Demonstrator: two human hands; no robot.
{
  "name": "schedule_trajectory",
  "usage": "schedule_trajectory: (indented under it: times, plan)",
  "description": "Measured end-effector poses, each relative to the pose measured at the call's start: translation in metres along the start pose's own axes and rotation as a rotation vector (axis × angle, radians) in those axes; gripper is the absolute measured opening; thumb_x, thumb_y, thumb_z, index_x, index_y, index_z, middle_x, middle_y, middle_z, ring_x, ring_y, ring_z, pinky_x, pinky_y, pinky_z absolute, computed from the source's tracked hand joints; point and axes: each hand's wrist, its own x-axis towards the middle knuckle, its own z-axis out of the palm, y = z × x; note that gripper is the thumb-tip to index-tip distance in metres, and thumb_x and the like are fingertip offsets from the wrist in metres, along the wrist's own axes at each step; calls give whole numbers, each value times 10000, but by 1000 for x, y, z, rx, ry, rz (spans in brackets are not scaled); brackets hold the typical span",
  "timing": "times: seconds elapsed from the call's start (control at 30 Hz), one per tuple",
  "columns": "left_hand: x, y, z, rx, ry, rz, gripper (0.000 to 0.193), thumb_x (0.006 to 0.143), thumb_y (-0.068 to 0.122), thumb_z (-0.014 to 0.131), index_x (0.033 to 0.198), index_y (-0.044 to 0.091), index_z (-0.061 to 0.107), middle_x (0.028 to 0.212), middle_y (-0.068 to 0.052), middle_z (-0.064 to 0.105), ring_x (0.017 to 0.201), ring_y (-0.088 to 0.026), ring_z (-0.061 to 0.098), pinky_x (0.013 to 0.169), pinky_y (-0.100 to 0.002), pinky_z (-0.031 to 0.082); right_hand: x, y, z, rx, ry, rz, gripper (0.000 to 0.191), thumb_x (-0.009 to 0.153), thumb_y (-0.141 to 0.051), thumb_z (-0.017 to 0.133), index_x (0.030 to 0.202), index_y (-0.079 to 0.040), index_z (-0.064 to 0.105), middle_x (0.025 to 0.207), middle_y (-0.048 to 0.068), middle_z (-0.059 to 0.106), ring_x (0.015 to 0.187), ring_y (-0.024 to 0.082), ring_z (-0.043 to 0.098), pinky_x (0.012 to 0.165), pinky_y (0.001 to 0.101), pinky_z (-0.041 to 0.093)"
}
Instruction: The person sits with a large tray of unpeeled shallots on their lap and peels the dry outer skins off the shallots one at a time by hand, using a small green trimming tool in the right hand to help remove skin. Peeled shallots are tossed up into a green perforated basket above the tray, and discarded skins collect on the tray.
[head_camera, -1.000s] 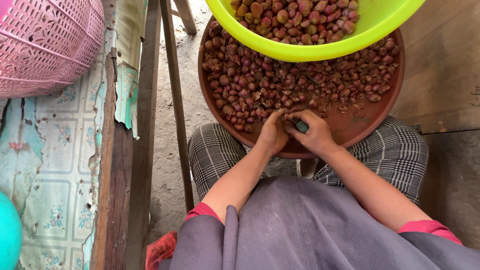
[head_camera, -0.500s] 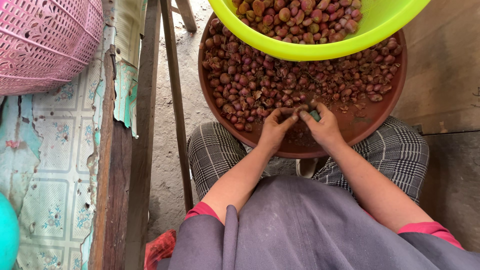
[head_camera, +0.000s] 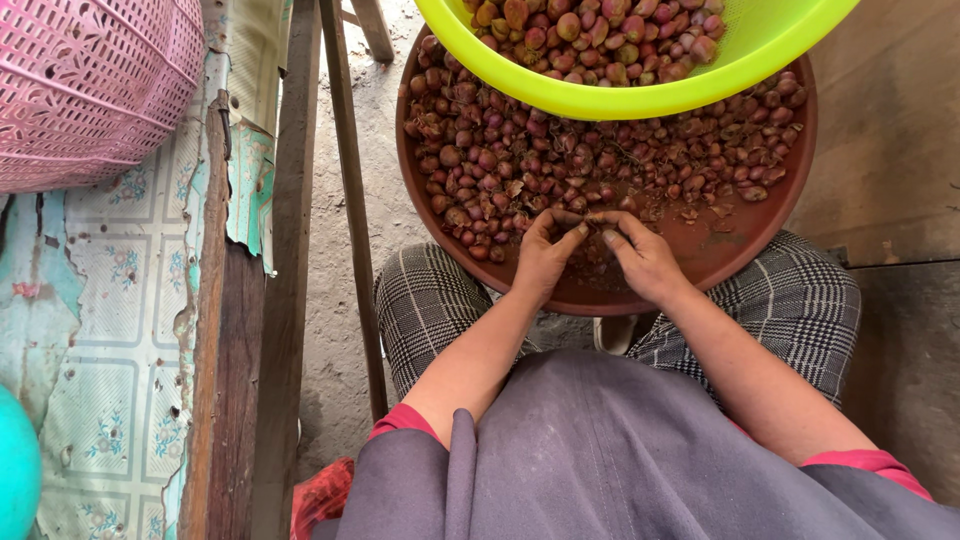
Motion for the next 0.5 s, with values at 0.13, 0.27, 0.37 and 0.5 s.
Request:
schedule_trajectory:
  times: [0.13,0.27,0.37,0.5]
  plan:
    - [1,-3,-2,-16,-19,7,170,959,83,729,1095,12,656,1005,-39,696,908,-96,632,805,-258,530,3,10,4,249,6,141,341,1080,-210,524,1364,-64,641,973,6,638,829,91,562,751,255,490]
    - [1,3,-3,13,-11,2,151,950,74,730,1072,9,670,997,-50,706,897,-103,645,794,-264,541,5,10,4,454,-28,271,381,1085,-229,517,1403,-43,614,947,7,608,816,103,565,724,263,485]
    - [0,7,-1,49,-7,31,168,933,79,734,1075,22,665,1007,-29,700,915,-92,645,810,-254,543,1,0,1,320,-44,151,419,1055,-223,513,1432,-44,556,1105,25,650,951,119,593,832,274,499]
    - [0,9,0,127,16,62,211,912,77,758,1076,46,628,1006,-5,664,914,-89,620,808,-256,532,-4,-17,3,-4,-29,-59,420,1051,-230,504,1432,-54,529,1289,89,672,1181,189,627,1003,325,478]
